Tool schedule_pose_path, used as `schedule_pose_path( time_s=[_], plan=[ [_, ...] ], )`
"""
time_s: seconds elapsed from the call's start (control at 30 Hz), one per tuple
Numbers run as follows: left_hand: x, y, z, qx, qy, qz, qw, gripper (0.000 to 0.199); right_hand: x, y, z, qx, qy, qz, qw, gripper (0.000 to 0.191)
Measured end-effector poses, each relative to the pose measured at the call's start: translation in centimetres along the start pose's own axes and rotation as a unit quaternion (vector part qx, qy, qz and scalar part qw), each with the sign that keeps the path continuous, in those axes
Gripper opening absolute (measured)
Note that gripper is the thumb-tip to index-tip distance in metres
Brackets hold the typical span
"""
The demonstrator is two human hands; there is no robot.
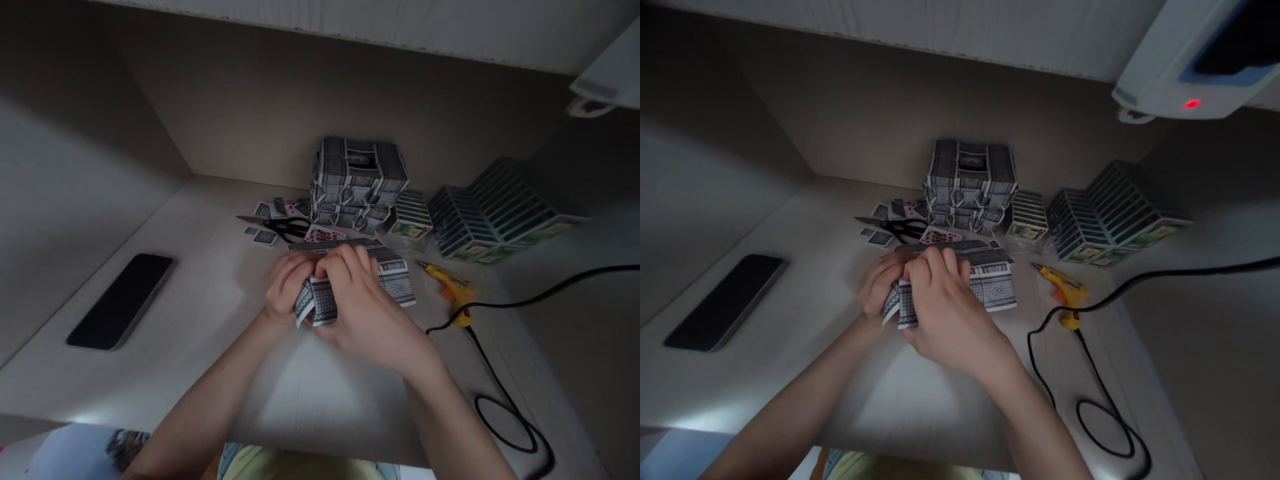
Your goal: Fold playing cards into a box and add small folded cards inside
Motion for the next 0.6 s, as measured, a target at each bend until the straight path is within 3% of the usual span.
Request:
schedule_pose_path(
  time_s=[0.13, 0.6],
  plan=[
    [0.12, -0.37, 0.24, -0.013, -0.047, -0.040, 0.998, 0.024, -0.02, 0.04, -0.03, 0.004, -0.006, 0.003, 1.000, 0.030],
    [0.45, -0.37, 0.25, -0.020, -0.030, -0.023, 0.999, 0.026, -0.13, 0.26, 0.10, -0.002, -0.007, 0.003, 1.000, 0.030]
  ],
)
Point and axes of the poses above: each hand's wrist, its own x-axis towards the middle knuckle, its own z-axis out of the back of the hand, y = z × x, the point moved 4 cm from there along x, towards the middle knuckle, and after that the axes turned 3 degrees about -z, right-handed, at the moved point
